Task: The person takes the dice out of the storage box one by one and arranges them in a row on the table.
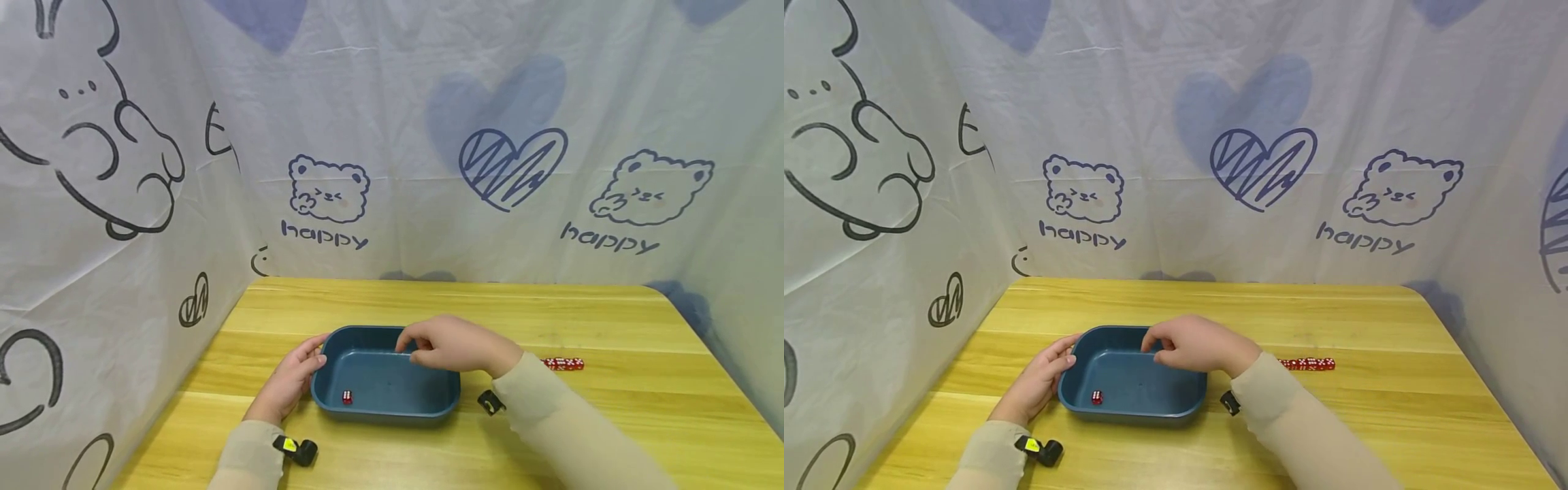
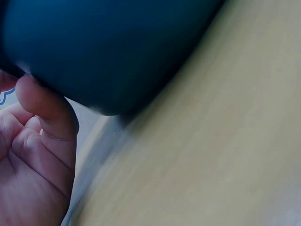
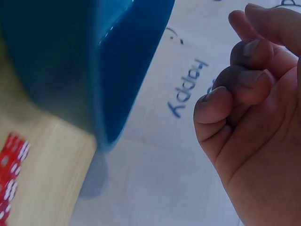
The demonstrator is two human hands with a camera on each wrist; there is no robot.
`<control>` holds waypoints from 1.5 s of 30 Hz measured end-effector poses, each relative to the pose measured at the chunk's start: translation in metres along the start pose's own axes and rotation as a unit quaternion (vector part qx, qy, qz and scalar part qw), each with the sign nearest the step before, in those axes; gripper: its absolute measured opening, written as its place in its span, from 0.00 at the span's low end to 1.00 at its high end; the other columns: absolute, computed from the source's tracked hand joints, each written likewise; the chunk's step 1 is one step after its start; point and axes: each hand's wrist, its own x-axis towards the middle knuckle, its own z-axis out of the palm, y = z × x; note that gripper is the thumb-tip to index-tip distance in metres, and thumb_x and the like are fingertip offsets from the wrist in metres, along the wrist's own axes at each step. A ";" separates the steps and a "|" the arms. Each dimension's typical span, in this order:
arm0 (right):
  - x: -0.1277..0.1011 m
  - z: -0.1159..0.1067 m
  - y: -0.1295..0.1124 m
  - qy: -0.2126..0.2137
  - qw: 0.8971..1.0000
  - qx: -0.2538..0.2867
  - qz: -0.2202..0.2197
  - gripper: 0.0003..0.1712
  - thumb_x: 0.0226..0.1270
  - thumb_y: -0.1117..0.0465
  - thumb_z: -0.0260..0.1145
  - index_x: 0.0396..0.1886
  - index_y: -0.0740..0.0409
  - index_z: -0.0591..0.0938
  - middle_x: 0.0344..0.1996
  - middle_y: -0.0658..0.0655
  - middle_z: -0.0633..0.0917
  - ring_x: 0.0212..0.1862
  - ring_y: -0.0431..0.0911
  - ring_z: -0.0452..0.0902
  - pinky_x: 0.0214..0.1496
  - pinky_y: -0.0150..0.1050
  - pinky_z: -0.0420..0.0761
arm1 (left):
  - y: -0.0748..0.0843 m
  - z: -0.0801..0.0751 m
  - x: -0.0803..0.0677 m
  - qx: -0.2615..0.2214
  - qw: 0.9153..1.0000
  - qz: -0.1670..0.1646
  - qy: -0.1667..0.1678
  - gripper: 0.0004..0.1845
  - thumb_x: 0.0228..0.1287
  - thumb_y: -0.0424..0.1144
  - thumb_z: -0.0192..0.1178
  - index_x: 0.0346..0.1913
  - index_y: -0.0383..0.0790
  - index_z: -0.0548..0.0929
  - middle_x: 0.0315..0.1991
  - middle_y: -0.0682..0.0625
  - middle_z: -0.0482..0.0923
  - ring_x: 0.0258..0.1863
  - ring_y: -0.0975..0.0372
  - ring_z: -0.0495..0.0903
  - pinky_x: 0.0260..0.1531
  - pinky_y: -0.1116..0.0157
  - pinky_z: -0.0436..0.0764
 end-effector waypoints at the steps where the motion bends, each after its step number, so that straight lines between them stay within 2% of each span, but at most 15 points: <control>1: 0.004 0.001 -0.004 -0.006 1.000 -0.001 -0.002 0.12 0.74 0.55 0.63 0.53 0.38 0.84 0.20 0.45 0.74 0.23 0.39 0.69 0.32 0.36 0.75 | 0.000 0.000 0.000 0.000 1.000 0.000 0.001 0.28 0.78 0.33 0.51 0.77 0.34 0.61 0.59 0.33 0.71 0.46 0.58 0.80 0.43 0.65 0.84; 10: 0.040 0.013 -0.022 -0.046 0.997 -0.032 -0.044 0.14 0.73 0.55 0.65 0.55 0.37 0.84 0.22 0.44 0.75 0.24 0.38 0.69 0.30 0.33 0.71 | -0.001 0.001 0.001 -0.008 1.000 -0.001 -0.007 0.29 0.77 0.33 0.52 0.77 0.33 0.60 0.55 0.41 0.74 0.46 0.61 0.80 0.45 0.64 0.84; 16: 0.060 0.026 -0.020 -0.057 0.996 -0.015 -0.073 0.16 0.73 0.59 0.65 0.58 0.42 0.84 0.23 0.44 0.76 0.24 0.38 0.69 0.29 0.32 0.71 | -0.002 -0.001 0.003 -0.006 1.000 0.008 -0.023 0.30 0.77 0.34 0.52 0.77 0.32 0.59 0.52 0.43 0.75 0.46 0.60 0.82 0.45 0.62 0.84; 22: 0.077 0.036 -0.016 -0.074 0.994 -0.019 -0.083 0.17 0.71 0.60 0.66 0.57 0.42 0.84 0.23 0.44 0.77 0.25 0.37 0.70 0.30 0.32 0.71 | -0.002 -0.001 0.004 0.001 1.000 0.010 -0.026 0.30 0.77 0.36 0.53 0.77 0.33 0.59 0.51 0.44 0.75 0.46 0.60 0.82 0.45 0.62 0.84; 28: 0.094 0.061 -0.005 -0.098 0.991 -0.013 -0.086 0.17 0.70 0.60 0.67 0.56 0.40 0.84 0.24 0.44 0.77 0.26 0.36 0.70 0.31 0.30 0.71 | -0.002 -0.002 0.002 -0.001 1.000 0.009 -0.021 0.29 0.78 0.33 0.51 0.77 0.32 0.59 0.52 0.41 0.75 0.45 0.60 0.82 0.44 0.62 0.85; 35: 0.098 0.079 0.003 -0.168 0.983 -0.006 -0.072 0.22 0.68 0.59 0.68 0.59 0.36 0.82 0.25 0.44 0.79 0.27 0.36 0.73 0.31 0.30 0.74 | 0.001 -0.001 0.002 -0.005 1.000 0.009 -0.021 0.29 0.77 0.32 0.50 0.77 0.32 0.59 0.54 0.36 0.73 0.46 0.59 0.81 0.43 0.63 0.85; 41: 0.098 0.084 0.001 -0.185 0.980 0.010 -0.072 0.28 0.67 0.61 0.68 0.66 0.35 0.78 0.26 0.44 0.78 0.28 0.35 0.73 0.31 0.30 0.74 | 0.000 -0.003 0.002 -0.004 1.000 0.010 -0.020 0.28 0.77 0.31 0.49 0.76 0.31 0.60 0.56 0.32 0.72 0.47 0.58 0.81 0.44 0.63 0.84; 45: 0.096 0.089 0.001 -0.192 0.978 0.018 -0.079 0.25 0.69 0.61 0.66 0.63 0.36 0.80 0.25 0.44 0.78 0.27 0.36 0.72 0.31 0.30 0.73 | -0.002 -0.003 0.001 -0.004 1.000 0.014 -0.025 0.29 0.77 0.31 0.50 0.76 0.30 0.59 0.57 0.33 0.72 0.49 0.57 0.81 0.45 0.63 0.84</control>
